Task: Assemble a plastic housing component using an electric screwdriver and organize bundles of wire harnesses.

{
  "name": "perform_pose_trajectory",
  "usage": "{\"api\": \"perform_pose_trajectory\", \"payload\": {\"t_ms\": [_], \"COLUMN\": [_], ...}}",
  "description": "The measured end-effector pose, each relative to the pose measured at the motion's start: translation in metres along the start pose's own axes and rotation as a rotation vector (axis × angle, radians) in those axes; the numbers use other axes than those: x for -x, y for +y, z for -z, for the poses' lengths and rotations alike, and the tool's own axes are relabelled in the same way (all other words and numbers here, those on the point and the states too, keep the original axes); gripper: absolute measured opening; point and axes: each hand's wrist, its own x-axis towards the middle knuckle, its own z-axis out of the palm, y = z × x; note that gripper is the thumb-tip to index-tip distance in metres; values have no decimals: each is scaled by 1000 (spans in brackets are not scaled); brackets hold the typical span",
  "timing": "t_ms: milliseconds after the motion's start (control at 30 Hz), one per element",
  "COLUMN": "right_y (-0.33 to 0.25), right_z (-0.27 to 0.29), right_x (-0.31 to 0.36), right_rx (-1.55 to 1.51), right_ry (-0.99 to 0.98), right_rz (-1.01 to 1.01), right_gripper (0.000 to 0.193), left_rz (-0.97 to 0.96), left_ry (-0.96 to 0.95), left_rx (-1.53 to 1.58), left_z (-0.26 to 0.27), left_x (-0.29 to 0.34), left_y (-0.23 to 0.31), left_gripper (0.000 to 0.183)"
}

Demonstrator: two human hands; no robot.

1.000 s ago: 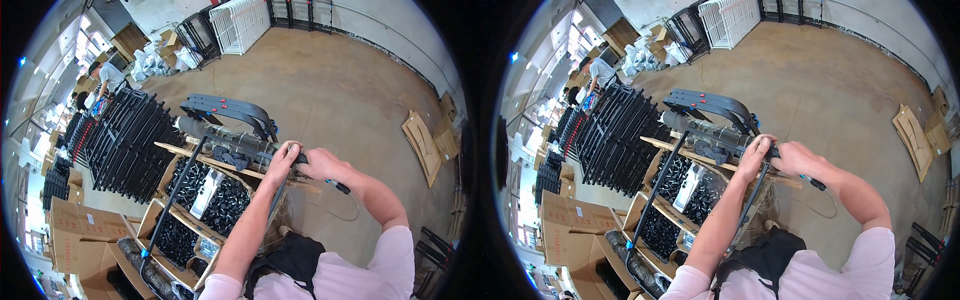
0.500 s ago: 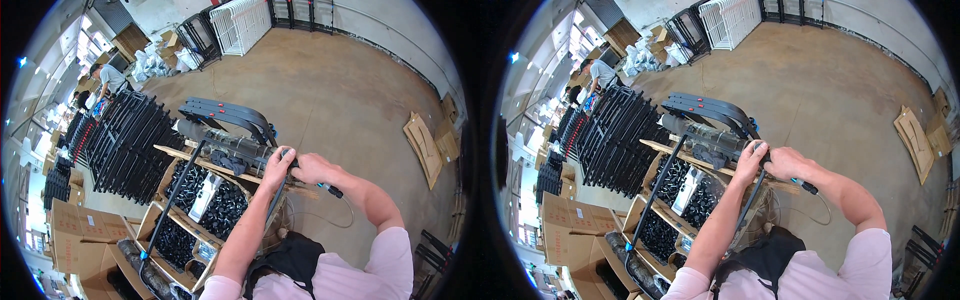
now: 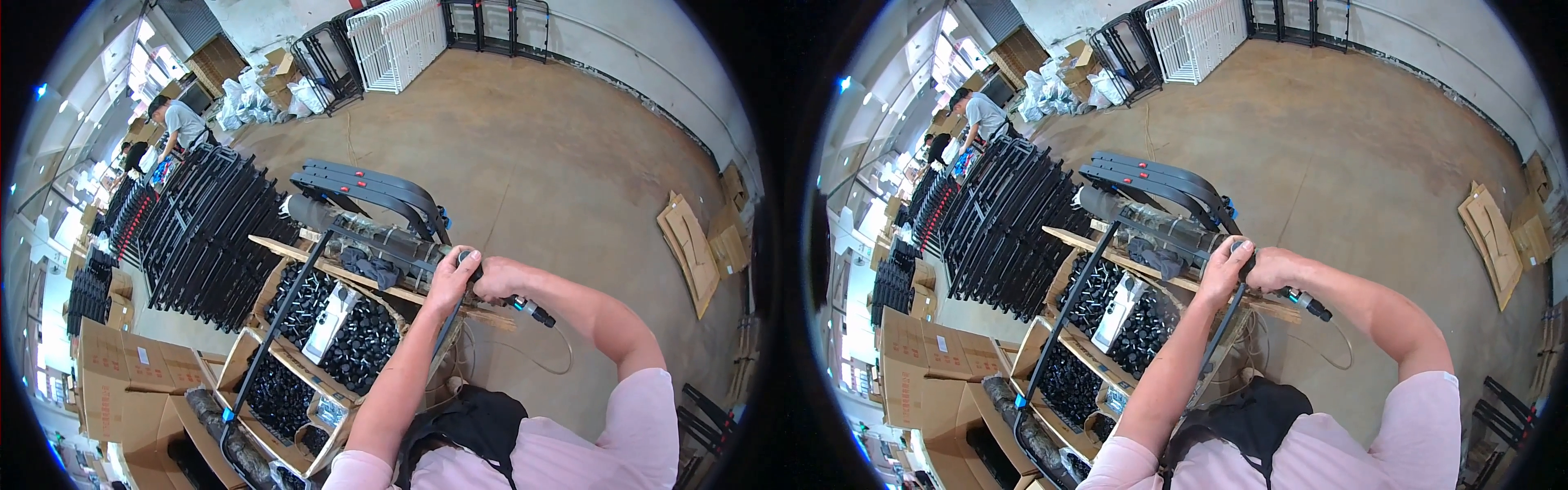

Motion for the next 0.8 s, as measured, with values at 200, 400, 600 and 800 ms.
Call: {"api": "perform_pose_trajectory", "payload": {"t_ms": [200, 400, 600, 800], "right_y": [-10, -14, -71, -186], "right_z": [0, -2, -11, -2], "right_x": [1, 5, 19, -39], "right_rx": [48, -15, 219, 343], "right_ry": [38, 72, 286, 118], "right_rz": [-60, -90, -2, 74], "right_gripper": [20, 25, 23, 37], "left_rz": [-24, -23, -139, -182], "left_ry": [-25, -68, -1, 200], "left_rx": [-52, -42, -51, -28], "left_z": [2, 7, 37, 138], "left_x": [-1, -3, 3, -2], "left_y": [6, 7, 22, 81], "left_gripper": [26, 29, 27, 31]}}
